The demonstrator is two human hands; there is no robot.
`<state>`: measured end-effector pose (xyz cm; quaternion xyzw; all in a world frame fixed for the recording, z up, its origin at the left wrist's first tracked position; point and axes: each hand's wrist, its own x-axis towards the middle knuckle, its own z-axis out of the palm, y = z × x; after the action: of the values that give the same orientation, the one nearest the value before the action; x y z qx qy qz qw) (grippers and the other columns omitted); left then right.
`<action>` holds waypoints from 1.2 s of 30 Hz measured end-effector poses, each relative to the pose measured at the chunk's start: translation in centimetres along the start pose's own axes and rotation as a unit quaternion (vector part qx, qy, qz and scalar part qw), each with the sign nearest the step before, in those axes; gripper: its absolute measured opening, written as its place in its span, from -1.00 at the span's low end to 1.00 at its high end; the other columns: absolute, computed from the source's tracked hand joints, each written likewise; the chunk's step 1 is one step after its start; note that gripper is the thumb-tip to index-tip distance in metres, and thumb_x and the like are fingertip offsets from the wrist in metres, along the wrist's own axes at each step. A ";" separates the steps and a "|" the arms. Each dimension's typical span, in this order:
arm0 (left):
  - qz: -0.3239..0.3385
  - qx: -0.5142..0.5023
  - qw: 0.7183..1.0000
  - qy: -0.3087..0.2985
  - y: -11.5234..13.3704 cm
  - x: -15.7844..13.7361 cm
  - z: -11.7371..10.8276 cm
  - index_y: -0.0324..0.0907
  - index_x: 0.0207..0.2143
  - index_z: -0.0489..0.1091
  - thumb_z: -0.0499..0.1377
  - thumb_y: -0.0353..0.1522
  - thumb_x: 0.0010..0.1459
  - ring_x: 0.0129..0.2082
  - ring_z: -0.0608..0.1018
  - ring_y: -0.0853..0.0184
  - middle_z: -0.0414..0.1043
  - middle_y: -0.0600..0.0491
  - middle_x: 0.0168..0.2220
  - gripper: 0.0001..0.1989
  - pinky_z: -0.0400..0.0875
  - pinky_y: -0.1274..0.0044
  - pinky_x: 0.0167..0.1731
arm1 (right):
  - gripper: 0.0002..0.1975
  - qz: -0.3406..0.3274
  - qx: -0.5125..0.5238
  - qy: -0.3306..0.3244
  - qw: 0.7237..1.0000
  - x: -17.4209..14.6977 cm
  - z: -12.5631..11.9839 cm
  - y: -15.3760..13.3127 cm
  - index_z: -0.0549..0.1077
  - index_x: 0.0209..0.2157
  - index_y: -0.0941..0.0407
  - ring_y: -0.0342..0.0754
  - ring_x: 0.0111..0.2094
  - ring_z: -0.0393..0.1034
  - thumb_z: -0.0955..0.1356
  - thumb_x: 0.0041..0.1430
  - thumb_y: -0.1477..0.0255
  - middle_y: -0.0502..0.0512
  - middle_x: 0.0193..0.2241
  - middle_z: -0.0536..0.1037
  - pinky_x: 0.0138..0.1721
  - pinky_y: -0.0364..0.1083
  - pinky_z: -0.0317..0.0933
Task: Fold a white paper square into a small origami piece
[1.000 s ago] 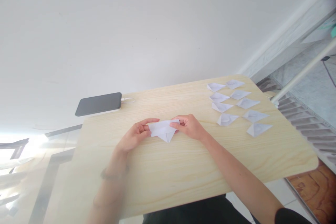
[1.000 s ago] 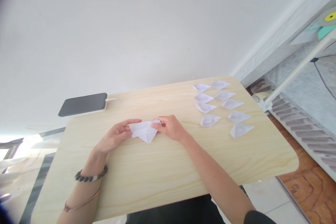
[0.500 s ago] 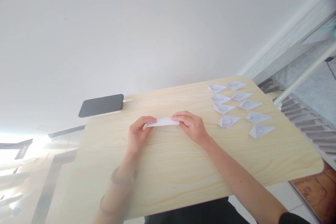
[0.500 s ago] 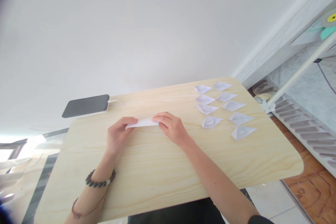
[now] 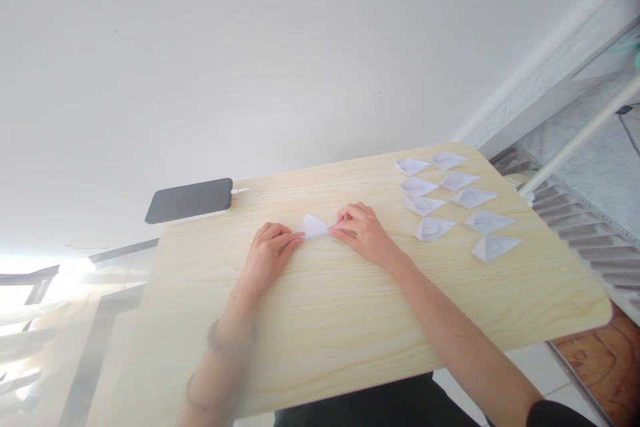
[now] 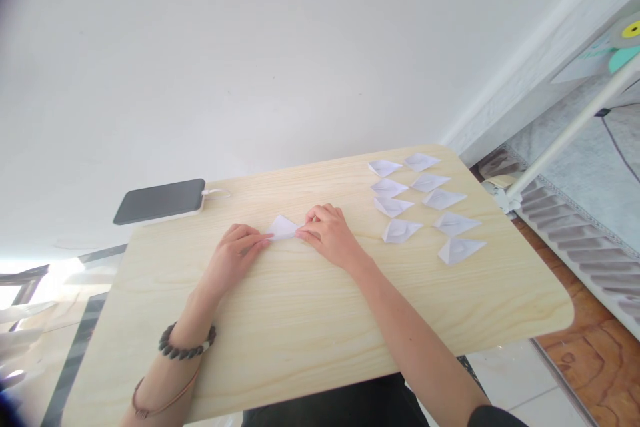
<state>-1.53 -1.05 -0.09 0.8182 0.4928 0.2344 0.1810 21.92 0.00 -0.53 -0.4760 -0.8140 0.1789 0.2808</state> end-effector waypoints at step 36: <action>-0.146 0.035 0.988 -0.023 0.4 0.2 0.3 0.10 -0.05 0.32 0.01 -0.31 0.15 -0.09 0.23 0.14 0.34 0.04 -0.21 -0.69 0.11 0.21 -0.09 | -0.84 0.139 -0.003 0.064 0.988 0.4 1.8 -0.8 0.36 -0.27 0.07 -0.05 -0.24 0.31 0.31 0.05 0.39 0.04 -0.30 0.40 -0.17 -0.02 0.08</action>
<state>-0.99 -1.06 -0.13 0.7485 0.6106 0.1688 0.1960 20.04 -0.08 -1.37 -0.5962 -0.7206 0.1828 0.3031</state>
